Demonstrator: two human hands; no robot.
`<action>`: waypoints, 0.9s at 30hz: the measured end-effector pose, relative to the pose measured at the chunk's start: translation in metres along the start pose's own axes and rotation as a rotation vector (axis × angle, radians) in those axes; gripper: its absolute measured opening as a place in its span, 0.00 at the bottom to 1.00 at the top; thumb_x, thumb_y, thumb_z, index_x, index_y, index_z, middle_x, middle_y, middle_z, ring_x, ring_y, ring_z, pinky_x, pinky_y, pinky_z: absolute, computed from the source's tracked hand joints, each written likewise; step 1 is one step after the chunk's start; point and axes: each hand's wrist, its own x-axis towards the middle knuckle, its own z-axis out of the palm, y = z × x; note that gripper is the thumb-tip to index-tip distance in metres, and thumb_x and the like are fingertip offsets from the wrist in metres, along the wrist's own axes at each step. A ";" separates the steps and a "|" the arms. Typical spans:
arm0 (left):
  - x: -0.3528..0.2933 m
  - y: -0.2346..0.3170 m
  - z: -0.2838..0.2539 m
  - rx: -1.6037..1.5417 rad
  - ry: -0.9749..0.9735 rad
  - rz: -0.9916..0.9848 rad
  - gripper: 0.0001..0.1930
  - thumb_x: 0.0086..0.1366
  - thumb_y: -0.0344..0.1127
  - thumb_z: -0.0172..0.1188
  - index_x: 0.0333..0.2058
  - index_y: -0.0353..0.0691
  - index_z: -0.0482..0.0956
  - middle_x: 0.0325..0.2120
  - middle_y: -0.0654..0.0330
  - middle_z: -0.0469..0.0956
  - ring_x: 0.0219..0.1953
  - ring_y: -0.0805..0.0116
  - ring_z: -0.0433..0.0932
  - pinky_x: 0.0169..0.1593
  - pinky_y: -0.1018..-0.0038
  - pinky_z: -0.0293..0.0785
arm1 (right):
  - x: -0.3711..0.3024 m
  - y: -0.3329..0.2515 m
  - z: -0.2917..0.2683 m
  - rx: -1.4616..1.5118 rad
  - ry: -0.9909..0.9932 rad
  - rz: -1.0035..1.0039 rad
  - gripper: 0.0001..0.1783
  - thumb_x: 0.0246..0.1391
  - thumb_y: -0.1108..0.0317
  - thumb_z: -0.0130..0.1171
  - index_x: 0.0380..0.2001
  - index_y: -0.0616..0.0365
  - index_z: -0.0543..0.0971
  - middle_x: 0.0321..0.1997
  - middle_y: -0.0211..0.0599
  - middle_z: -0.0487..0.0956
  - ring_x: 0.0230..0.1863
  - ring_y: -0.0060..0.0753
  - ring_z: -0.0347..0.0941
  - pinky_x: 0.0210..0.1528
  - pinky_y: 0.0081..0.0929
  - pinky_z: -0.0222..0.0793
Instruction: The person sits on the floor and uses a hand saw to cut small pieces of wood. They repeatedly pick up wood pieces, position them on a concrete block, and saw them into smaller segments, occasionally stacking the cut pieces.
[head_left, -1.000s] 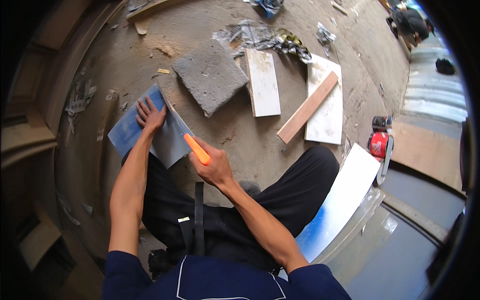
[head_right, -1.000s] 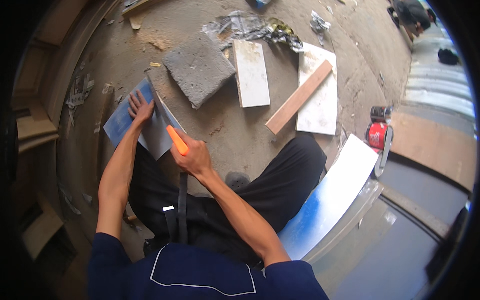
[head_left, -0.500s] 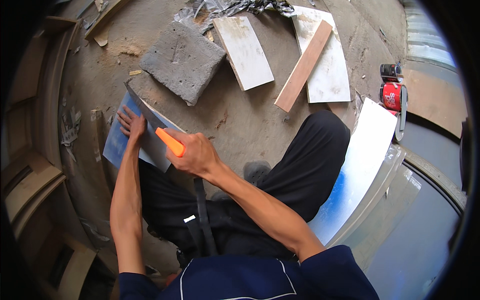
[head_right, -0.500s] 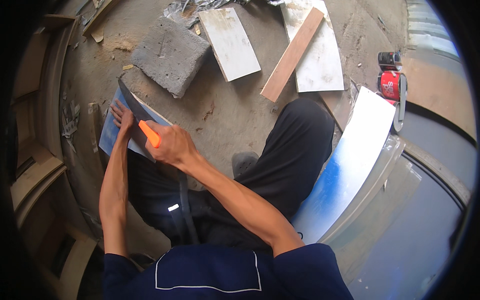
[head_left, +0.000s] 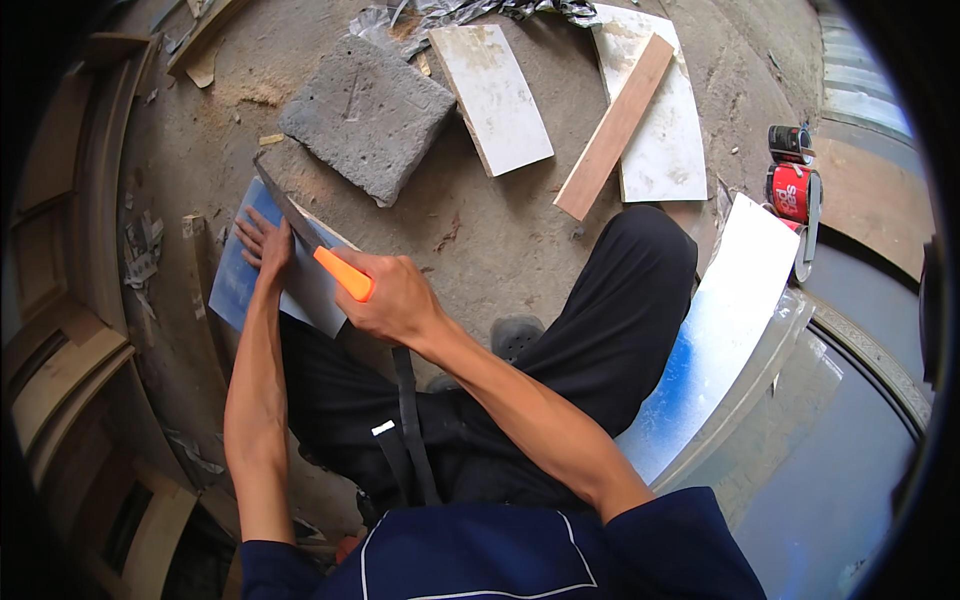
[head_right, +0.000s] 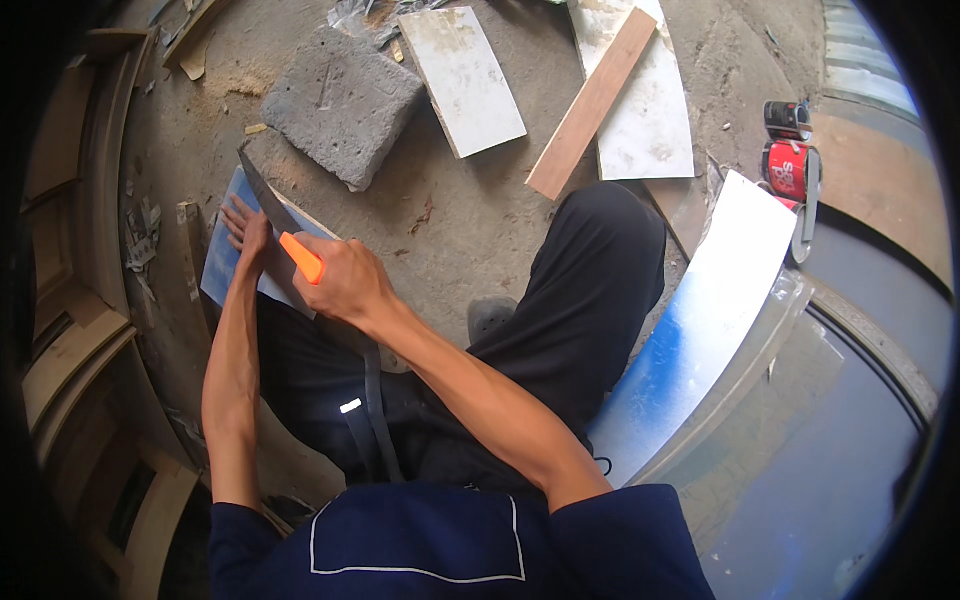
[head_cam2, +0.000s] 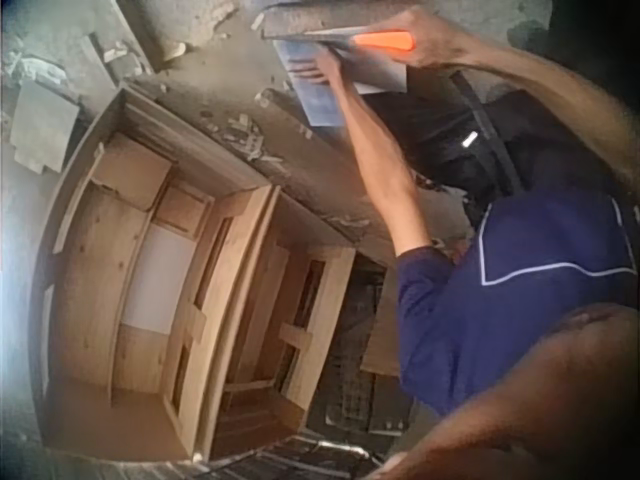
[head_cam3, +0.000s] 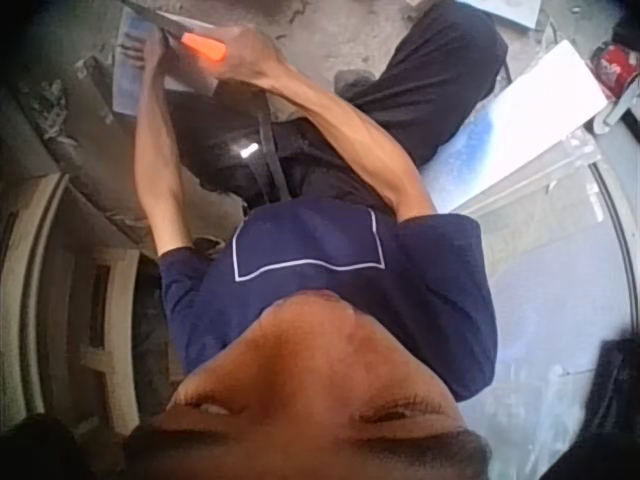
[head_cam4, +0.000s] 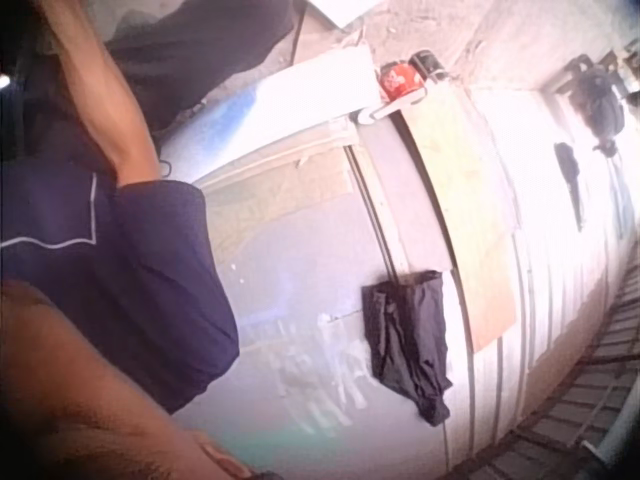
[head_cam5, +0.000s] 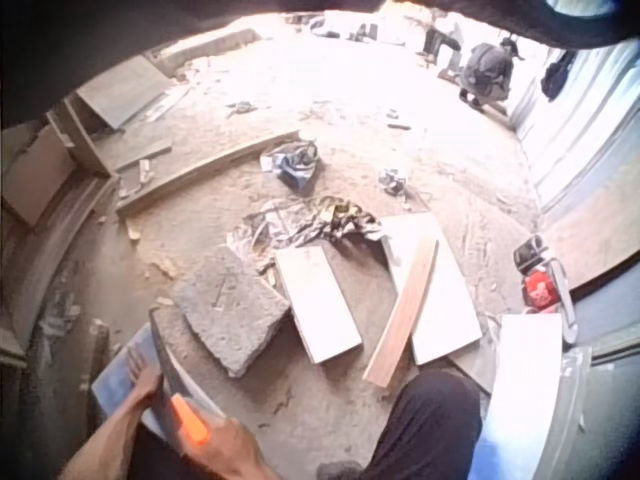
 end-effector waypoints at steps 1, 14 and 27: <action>0.003 -0.007 0.002 0.003 0.013 0.018 0.50 0.63 0.68 0.43 0.70 0.48 0.26 0.70 0.49 0.19 0.71 0.50 0.15 0.67 0.44 0.19 | 0.000 -0.001 0.000 -0.009 -0.008 -0.002 0.21 0.46 0.65 0.56 0.46 0.55 0.80 0.27 0.53 0.79 0.30 0.58 0.76 0.34 0.41 0.74; -0.003 0.004 -0.013 -0.047 -0.034 -0.012 0.52 0.62 0.68 0.43 0.69 0.46 0.25 0.70 0.48 0.18 0.71 0.50 0.14 0.66 0.43 0.18 | -0.002 0.000 -0.014 0.050 -0.067 0.003 0.21 0.46 0.68 0.56 0.47 0.57 0.79 0.27 0.53 0.79 0.29 0.54 0.77 0.34 0.36 0.74; -0.008 0.011 -0.018 -0.068 -0.025 -0.019 0.52 0.62 0.70 0.43 0.70 0.46 0.27 0.70 0.49 0.19 0.71 0.51 0.16 0.66 0.43 0.19 | -0.037 -0.009 -0.040 0.058 -0.100 -0.015 0.21 0.47 0.67 0.55 0.47 0.55 0.80 0.27 0.51 0.79 0.28 0.51 0.78 0.34 0.35 0.74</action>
